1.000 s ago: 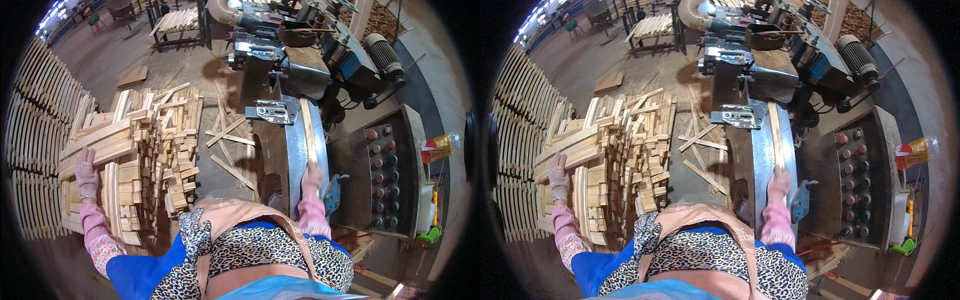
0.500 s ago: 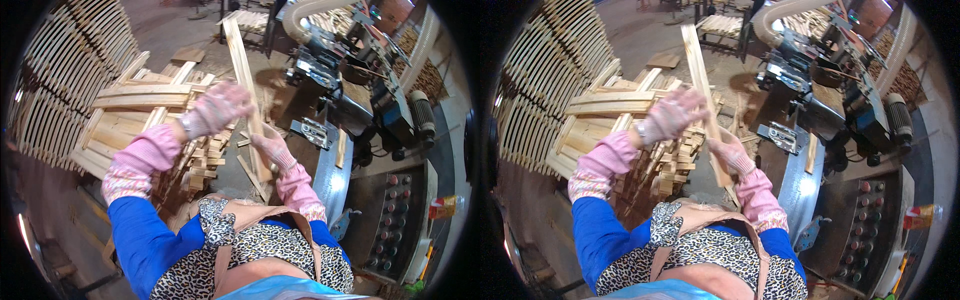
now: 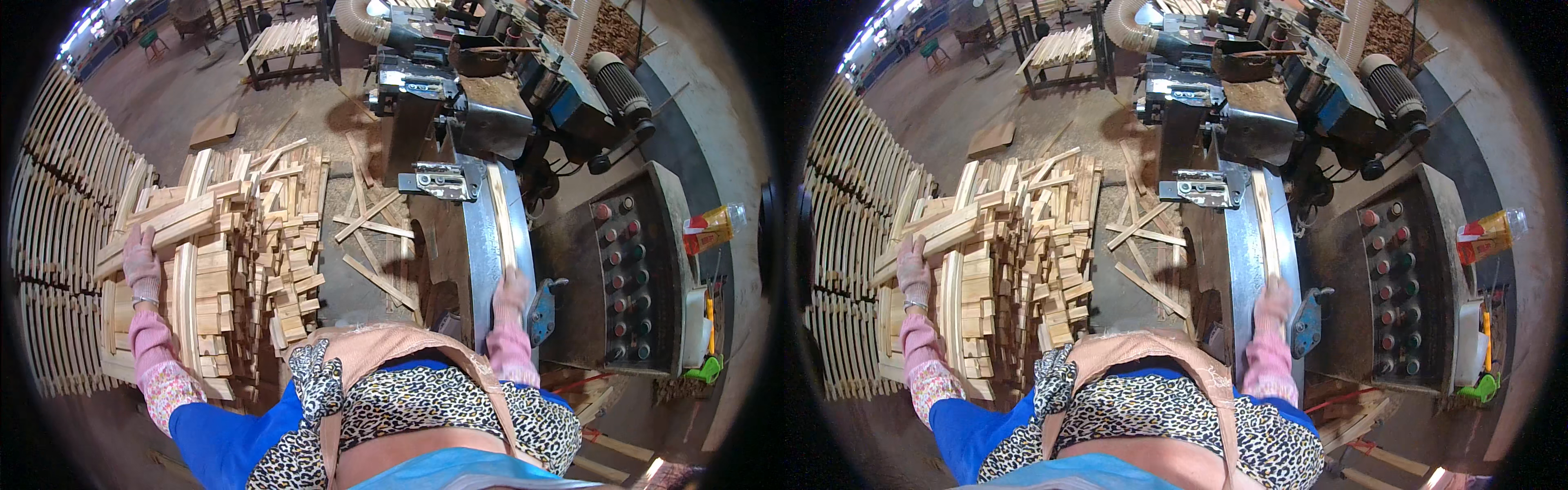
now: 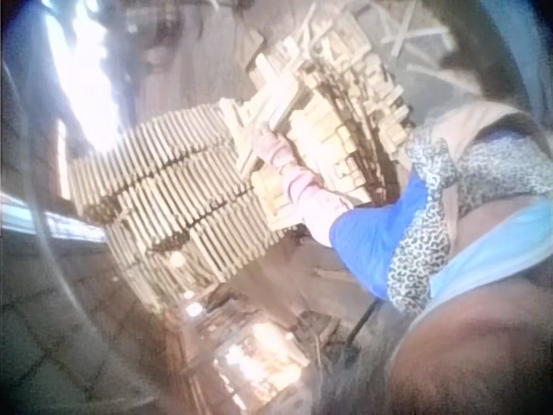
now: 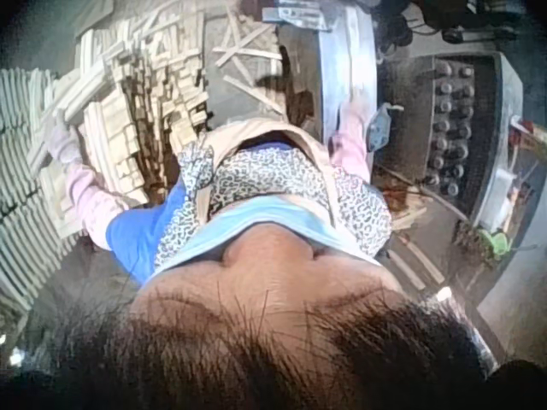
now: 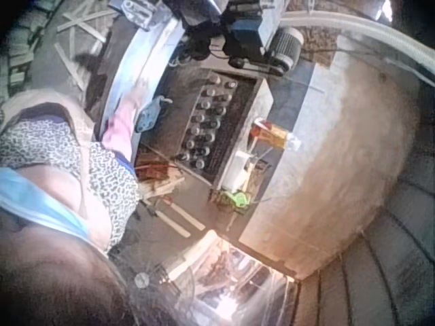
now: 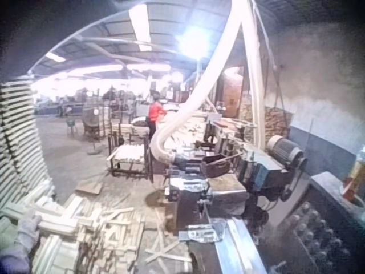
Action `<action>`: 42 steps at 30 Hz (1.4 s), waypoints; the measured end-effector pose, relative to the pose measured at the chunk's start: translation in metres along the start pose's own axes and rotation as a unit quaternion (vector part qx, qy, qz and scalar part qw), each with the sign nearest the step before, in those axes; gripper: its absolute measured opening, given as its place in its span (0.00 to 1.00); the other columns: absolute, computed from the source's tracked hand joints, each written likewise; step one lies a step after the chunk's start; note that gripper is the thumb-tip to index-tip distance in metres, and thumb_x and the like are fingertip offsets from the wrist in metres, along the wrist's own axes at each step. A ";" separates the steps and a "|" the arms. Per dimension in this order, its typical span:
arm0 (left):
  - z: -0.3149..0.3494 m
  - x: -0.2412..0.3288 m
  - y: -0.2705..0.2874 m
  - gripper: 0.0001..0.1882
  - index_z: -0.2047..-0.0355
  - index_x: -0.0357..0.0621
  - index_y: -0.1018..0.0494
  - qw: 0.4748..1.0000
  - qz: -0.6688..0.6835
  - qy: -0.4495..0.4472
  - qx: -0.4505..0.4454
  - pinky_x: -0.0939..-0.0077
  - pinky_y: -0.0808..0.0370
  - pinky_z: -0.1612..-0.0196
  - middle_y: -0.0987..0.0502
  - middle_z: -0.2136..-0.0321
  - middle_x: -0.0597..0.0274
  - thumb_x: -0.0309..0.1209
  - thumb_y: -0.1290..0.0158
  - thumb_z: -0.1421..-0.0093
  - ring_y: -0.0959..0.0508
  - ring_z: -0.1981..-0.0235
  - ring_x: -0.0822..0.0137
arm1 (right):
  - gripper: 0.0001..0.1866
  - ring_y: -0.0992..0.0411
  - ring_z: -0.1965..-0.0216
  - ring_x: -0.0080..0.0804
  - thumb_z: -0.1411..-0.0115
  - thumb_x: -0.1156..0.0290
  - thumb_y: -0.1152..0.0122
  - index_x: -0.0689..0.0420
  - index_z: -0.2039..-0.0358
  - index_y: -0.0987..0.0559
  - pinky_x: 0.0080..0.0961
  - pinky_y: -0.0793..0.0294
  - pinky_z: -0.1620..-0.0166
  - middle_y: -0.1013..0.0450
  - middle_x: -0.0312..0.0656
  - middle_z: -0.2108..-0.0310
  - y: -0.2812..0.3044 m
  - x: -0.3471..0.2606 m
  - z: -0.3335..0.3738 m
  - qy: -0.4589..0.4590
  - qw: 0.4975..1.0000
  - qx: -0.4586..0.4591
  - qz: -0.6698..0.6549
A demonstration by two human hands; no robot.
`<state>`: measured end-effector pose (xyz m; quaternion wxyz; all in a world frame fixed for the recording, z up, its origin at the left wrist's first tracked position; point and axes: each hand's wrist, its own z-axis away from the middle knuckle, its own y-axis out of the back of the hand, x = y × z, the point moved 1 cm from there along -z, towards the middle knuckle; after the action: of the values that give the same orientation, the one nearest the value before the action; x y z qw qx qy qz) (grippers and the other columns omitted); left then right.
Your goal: The person processes wooden slats through a woodworking machine. They pick up individual slats from a large stack, feed them into the machine one by one, and place the finished pieces onto a growing pile on a pallet.
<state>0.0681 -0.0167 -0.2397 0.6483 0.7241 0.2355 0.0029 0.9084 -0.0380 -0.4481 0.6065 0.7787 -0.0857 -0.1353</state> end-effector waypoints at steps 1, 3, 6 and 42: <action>-0.002 0.001 -0.001 0.36 0.34 0.52 0.34 0.999 0.000 -0.031 0.037 0.57 0.40 0.28 0.35 0.34 0.48 0.23 0.42 0.44 0.36 0.32 0.46 | 0.18 0.26 0.53 0.51 0.41 0.70 0.34 0.53 0.50 0.22 0.44 0.25 0.50 0.23 0.47 0.55 -0.011 -0.017 -0.039 0.003 1.000 0.018 -0.002; -0.010 0.017 0.025 0.37 0.34 0.50 0.34 0.990 0.008 -0.099 0.096 0.54 0.37 0.30 0.31 0.37 0.46 0.24 0.40 0.46 0.33 0.34 0.44 | 0.16 0.25 0.52 0.51 0.40 0.69 0.36 0.48 0.51 0.20 0.43 0.24 0.49 0.23 0.47 0.56 -0.026 -0.053 -0.115 -0.021 0.999 -0.005 0.045; -0.029 0.076 0.070 0.30 0.33 0.50 0.34 0.927 0.015 -0.258 0.272 0.52 0.28 0.39 0.25 0.43 0.50 0.28 0.47 0.37 0.22 0.49 0.52 | 0.21 0.25 0.43 0.46 0.36 0.65 0.39 0.50 0.42 0.21 0.36 0.28 0.38 0.23 0.51 0.45 -0.031 -0.135 -0.199 -0.035 0.966 -0.070 -0.245; -0.040 0.242 0.123 0.09 0.59 0.45 0.31 0.710 -0.298 -0.243 0.590 0.68 0.17 0.65 0.25 0.75 0.64 0.33 0.46 0.36 0.21 0.68 0.66 | 0.38 0.27 0.44 0.37 0.39 0.53 0.33 0.65 0.36 0.30 0.32 0.30 0.40 0.24 0.47 0.44 0.127 -0.422 -0.079 0.244 0.601 -0.507 -0.568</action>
<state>0.3117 0.0985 -0.1907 0.0916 0.8267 0.2273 -0.5064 0.5371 0.1284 -0.2618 0.7033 0.2427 0.6072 -0.2789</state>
